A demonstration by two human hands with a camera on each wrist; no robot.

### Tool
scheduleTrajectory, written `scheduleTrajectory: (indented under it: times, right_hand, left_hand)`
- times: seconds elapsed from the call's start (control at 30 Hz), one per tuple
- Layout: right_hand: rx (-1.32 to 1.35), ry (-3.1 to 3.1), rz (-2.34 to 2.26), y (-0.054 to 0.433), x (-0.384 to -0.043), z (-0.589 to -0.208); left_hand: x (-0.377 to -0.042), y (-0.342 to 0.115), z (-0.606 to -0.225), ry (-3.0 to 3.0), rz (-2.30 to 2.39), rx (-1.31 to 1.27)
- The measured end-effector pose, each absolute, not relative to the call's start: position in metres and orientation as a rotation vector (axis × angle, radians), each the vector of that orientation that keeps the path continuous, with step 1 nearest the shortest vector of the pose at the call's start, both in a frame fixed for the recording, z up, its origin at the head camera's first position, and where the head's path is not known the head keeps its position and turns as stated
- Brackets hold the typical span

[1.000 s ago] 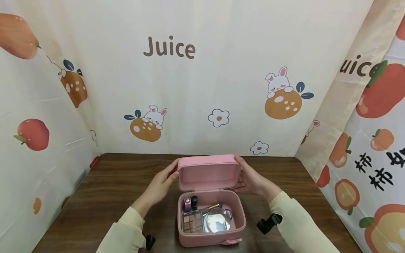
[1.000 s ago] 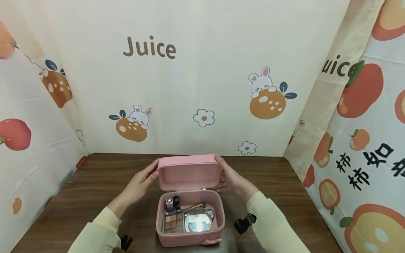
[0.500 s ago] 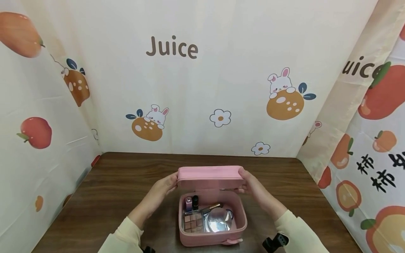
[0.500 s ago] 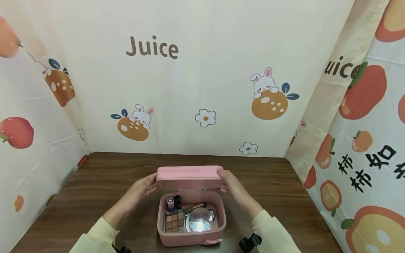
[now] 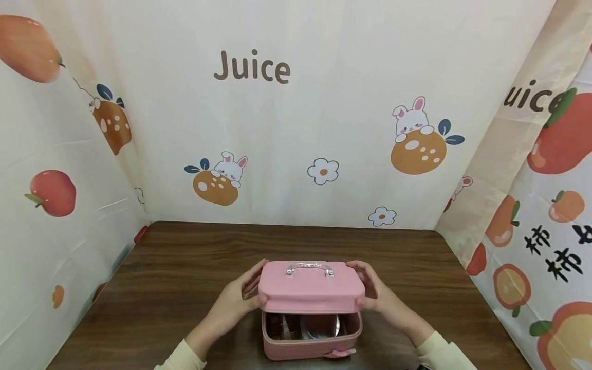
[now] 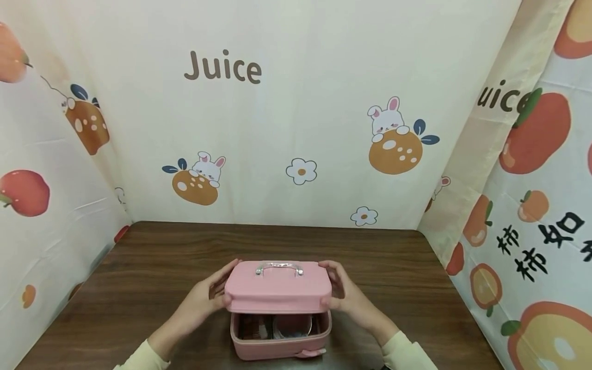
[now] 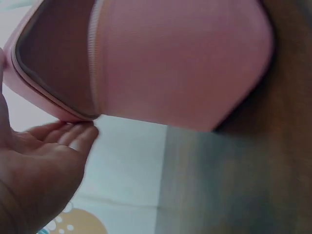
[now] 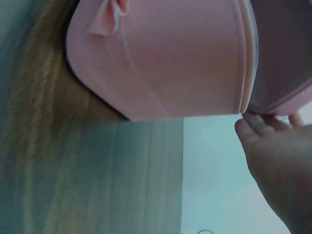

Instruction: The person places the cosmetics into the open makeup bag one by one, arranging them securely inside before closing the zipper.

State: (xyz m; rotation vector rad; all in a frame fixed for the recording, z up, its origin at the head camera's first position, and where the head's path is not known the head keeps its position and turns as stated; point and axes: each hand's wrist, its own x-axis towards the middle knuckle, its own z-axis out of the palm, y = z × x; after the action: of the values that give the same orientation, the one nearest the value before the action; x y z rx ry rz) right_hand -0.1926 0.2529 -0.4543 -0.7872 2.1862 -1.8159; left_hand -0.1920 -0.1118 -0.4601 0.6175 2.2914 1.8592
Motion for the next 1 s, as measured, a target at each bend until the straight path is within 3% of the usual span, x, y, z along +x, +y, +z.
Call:
scheduleTrajectory:
  times: [0.27, 0.7, 0.83, 1.0]
  right_hand:
    - [-0.925, 2.116, -1.729, 0.268, -0.186, -0.466]
    - [-0.992, 2.129, -1.665, 0.267, -0.177, -0.467]
    - [-1.0, 2.127, -1.648, 0.265, -0.177, -0.467]
    - [-0.962, 2.164, -1.596, 0.27, -0.176, -0.464]
  left_hand:
    - [-0.176, -0.109, -0.484, 2.474, 1.818, 0.86]
    - [-0.164, -0.112, -0.496, 2.63, 1.725, 0.986]
    - [-0.18, -0.118, -0.495, 2.482, 1.922, 0.963]
    - [-0.23, -0.112, -0.493, 2.156, 1.947, 0.644]
